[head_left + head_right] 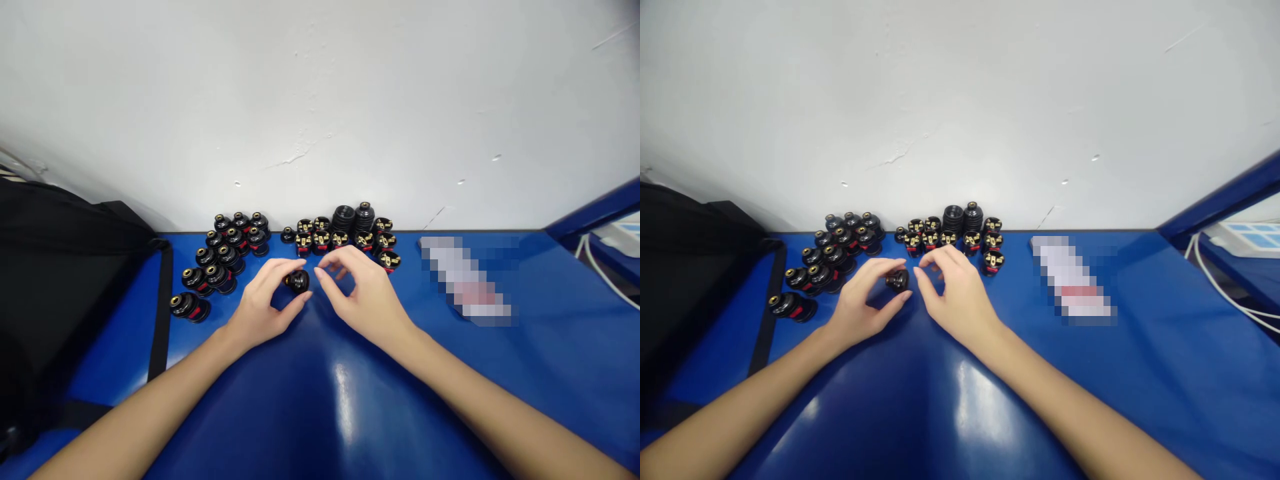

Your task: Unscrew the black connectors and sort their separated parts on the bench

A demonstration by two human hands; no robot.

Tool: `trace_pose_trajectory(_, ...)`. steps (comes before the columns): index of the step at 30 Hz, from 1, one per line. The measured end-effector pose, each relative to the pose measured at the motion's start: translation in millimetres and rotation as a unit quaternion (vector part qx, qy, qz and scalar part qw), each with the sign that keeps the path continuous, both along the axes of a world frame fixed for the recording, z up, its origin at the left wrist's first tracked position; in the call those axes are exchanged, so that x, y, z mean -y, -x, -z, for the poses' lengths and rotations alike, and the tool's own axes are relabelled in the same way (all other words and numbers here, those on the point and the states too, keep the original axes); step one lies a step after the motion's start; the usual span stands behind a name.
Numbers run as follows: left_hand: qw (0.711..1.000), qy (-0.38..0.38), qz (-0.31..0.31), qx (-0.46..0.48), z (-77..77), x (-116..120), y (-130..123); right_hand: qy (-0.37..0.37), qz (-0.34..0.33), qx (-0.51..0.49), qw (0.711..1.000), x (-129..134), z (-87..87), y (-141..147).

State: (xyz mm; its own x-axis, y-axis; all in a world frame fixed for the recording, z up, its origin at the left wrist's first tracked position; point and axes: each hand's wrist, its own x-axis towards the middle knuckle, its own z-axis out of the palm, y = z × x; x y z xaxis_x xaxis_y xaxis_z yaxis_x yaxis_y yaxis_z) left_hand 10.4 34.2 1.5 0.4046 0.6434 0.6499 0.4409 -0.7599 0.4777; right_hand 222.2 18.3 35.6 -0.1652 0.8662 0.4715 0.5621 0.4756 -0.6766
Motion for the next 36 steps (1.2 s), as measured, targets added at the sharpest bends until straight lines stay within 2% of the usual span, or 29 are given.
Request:
trace_pose_trajectory(5, 0.998, 0.007, -0.056, 0.0, 4.4, -3.2, -1.0, 0.094, 0.016, 0.012, 0.995, 17.0, 9.7, -19.7)
trace_pose_trajectory(8, 0.997, 0.002, -0.08, -0.022, 1.7, -5.9, -1.3, 0.112, 0.013, 0.013, 0.994, 21.9, 22.1, -30.8)
trace_pose_trajectory(11, 0.992, -0.005, -0.107, -0.059, -6.8, -10.3, 1.3, 0.109, 0.001, 0.014, 0.994, 23.0, 32.3, -36.3)
trace_pose_trajectory(15, 0.982, -0.023, -0.137, -0.131, -24.0, -21.4, 10.0, 0.109, -0.009, 0.023, 0.994, 20.3, 36.3, -37.1)
trace_pose_trajectory(19, 0.968, -0.051, -0.139, -0.201, -40.5, -41.5, 13.4, 0.109, -0.011, 0.019, 0.994, 17.4, 36.6, -38.2)
trace_pose_trajectory(23, 0.946, -0.043, -0.147, -0.286, -50.0, -66.6, 4.0, 0.11, -0.016, 0.018, 0.994, 17.6, 37.0, -40.1)
trace_pose_trajectory(28, 0.914, 0.01, -0.159, -0.374, -51.4, -84.2, -12.5, 0.116, -0.017, 0.019, 0.993, 18.5, 36.4, -40.6)
trace_pose_trajectory(32, 0.9, 0.038, -0.168, -0.399, -48.1, -85.4, -19.4, 0.117, -0.02, 0.017, 0.993, 17.4, 36.5, -40.9)
trace_pose_trajectory(36, 0.894, 0.029, -0.173, -0.411, -46.5, -85.1, -20.8, 0.117, -0.022, 0.018, 0.993, 16.3, 35.8, -40.6)
